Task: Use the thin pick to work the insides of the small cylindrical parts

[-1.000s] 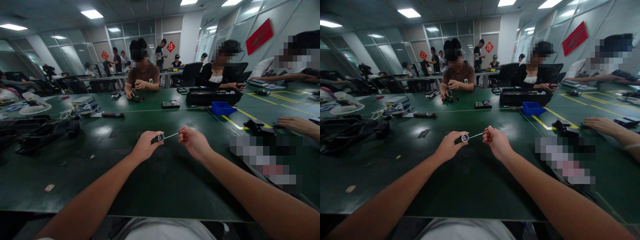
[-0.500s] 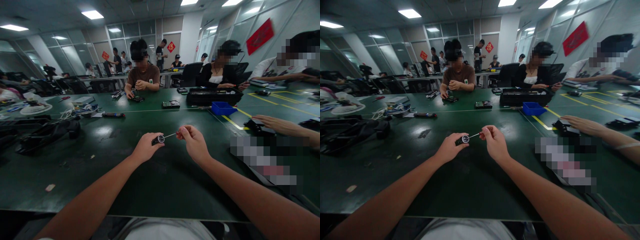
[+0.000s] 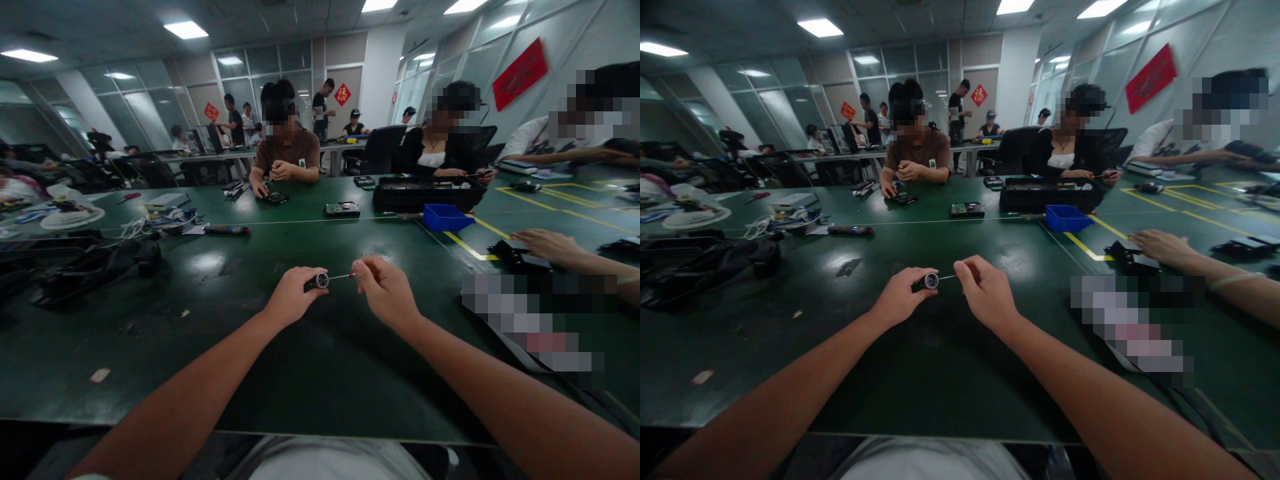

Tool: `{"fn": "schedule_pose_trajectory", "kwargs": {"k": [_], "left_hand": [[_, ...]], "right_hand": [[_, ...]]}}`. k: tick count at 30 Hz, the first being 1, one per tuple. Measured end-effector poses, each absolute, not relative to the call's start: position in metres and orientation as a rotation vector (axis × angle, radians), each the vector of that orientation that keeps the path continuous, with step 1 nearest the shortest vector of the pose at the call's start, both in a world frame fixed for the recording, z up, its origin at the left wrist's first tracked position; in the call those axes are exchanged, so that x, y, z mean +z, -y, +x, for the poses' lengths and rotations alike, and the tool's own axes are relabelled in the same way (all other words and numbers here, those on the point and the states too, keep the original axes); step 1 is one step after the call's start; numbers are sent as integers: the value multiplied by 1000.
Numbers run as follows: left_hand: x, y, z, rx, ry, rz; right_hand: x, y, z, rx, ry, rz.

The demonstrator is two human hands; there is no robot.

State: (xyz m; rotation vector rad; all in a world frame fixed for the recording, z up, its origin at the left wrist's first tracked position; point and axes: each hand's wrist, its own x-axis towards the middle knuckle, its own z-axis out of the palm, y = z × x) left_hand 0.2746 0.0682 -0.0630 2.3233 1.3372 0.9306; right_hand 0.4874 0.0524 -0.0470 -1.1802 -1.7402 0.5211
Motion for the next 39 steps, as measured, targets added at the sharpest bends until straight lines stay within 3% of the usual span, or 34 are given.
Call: {"fn": "schedule_pose_trajectory", "kwargs": {"k": [13, 23, 39], "left_hand": [[-67, -70, 272, 930, -1343, 2284], [-60, -71, 271, 1013, -1286, 2377], [-66, -75, 270, 931, -1298, 2412]], "right_hand": [[-47, -50, 486, 545, 1722, -1201], [-58, -75, 489, 1211, 1137, -978], [-62, -71, 487, 836, 1337, -986]]}}
